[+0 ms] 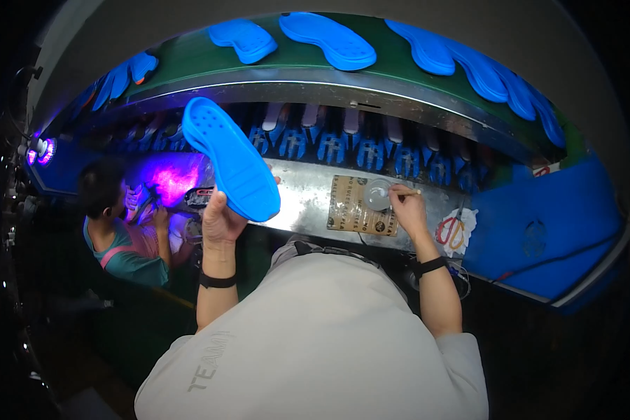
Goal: Applying adhesive to blue shoe soles using a brush and placing them on a conveyor.
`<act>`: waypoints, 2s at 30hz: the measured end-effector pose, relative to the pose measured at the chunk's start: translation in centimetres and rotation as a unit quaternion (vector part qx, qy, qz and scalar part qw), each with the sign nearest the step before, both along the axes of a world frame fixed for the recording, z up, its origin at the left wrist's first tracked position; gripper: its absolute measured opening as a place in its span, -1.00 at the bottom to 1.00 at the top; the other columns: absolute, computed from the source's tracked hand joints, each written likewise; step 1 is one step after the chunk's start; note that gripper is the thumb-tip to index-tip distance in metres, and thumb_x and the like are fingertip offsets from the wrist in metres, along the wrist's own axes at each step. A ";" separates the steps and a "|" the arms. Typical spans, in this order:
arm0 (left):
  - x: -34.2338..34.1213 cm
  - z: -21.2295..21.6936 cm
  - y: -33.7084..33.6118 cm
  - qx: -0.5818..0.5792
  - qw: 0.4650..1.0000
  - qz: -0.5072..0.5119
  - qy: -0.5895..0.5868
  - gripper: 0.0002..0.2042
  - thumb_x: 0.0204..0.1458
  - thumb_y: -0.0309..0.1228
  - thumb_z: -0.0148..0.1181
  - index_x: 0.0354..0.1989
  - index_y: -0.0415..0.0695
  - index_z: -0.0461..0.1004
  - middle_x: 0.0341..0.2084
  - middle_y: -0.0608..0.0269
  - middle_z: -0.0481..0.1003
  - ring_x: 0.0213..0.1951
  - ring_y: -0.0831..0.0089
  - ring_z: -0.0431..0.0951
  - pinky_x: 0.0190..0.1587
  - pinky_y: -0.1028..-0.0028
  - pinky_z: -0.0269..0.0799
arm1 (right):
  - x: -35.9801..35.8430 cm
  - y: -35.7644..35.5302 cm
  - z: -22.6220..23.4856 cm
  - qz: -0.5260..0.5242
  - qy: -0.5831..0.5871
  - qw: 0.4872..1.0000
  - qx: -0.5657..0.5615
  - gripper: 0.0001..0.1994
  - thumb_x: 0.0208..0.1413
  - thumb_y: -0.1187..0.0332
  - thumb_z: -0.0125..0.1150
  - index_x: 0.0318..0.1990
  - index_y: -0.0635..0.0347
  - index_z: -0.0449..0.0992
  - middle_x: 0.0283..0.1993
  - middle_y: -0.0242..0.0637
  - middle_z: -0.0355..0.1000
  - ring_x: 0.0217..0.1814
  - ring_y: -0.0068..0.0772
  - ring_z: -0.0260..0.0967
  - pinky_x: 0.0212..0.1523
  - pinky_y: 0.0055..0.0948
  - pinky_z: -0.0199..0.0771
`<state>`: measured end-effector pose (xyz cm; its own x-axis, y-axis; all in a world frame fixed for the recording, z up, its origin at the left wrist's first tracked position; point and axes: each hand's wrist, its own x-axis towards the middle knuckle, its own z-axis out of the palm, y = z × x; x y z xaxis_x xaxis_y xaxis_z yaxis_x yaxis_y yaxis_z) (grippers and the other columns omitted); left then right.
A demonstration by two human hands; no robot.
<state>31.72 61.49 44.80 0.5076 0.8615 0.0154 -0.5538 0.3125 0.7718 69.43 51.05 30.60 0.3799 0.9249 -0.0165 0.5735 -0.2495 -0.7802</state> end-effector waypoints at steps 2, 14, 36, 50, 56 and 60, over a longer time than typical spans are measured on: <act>0.2 -0.2 -1.2 -0.023 1.000 -0.009 -0.007 0.03 -0.09 0.03 0.46 0.43 -0.26 0.00 0.22 -0.16 0.36 0.21 -0.19 0.43 0.27 -0.06 0.38 | -0.7 0.0 0.8 0.010 -0.008 1.000 -0.011 -0.77 0.17 0.25 0.23 -0.19 0.22 0.65 -0.33 -0.11 0.60 -0.32 -0.21 0.57 -0.24 -0.36 0.51; 1.6 -0.4 -4.8 -0.071 0.994 -0.078 0.031 0.09 -0.04 -0.09 0.46 0.51 -0.24 -0.18 0.23 0.03 0.32 0.20 0.25 0.45 0.20 0.24 0.47 | -8.3 3.0 15.4 0.177 0.271 0.933 0.159 -0.80 0.22 0.41 0.23 -0.07 0.29 0.63 -0.18 -0.28 0.59 -0.16 -0.52 0.51 -0.08 -0.50 0.48; 3.6 0.6 -4.3 -0.048 0.989 -0.130 0.043 0.07 -0.02 0.03 0.39 0.50 -0.28 -0.16 0.32 0.00 0.22 0.32 0.25 0.31 0.30 0.25 0.33 | -7.3 2.0 16.3 0.266 0.218 0.924 0.168 -0.81 0.11 0.48 0.21 -0.17 0.31 0.66 -0.35 -0.26 0.56 -0.27 -0.49 0.41 -0.24 -0.47 0.41; 3.3 1.2 -3.4 -0.030 0.993 -0.100 0.060 0.11 -0.07 0.09 0.43 0.48 -0.31 -0.11 0.29 0.00 0.26 0.30 0.24 0.33 0.33 0.24 0.28 | -8.9 1.8 17.1 0.255 0.132 0.930 0.229 -0.88 0.02 0.51 0.25 -0.29 0.28 0.66 -0.41 -0.24 0.57 -0.40 -0.34 0.39 -0.33 -0.36 0.37; 2.8 0.9 -2.6 -0.010 0.995 -0.082 0.055 0.10 -0.08 0.06 0.45 0.47 -0.31 -0.07 0.27 0.03 0.28 0.28 0.26 0.36 0.31 0.24 0.31 | -8.8 1.4 18.5 0.293 0.169 0.923 0.180 -0.88 0.04 0.50 0.25 -0.29 0.29 0.66 -0.39 -0.25 0.59 -0.38 -0.37 0.39 -0.31 -0.37 0.38; 2.7 1.2 -2.7 -0.008 0.994 -0.089 0.061 0.09 -0.10 0.03 0.47 0.47 -0.29 -0.06 0.27 0.06 0.28 0.28 0.29 0.36 0.32 0.25 0.30 | -9.2 2.0 18.1 0.251 0.169 0.932 0.200 -0.86 0.08 0.46 0.25 -0.24 0.30 0.67 -0.36 -0.23 0.60 -0.35 -0.38 0.41 -0.29 -0.35 0.39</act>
<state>34.47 58.75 46.00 0.6497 0.7571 -0.0687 -0.3903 0.4098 0.8245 60.27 53.10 48.71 -0.0659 0.9424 0.3280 0.2433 0.3340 -0.9106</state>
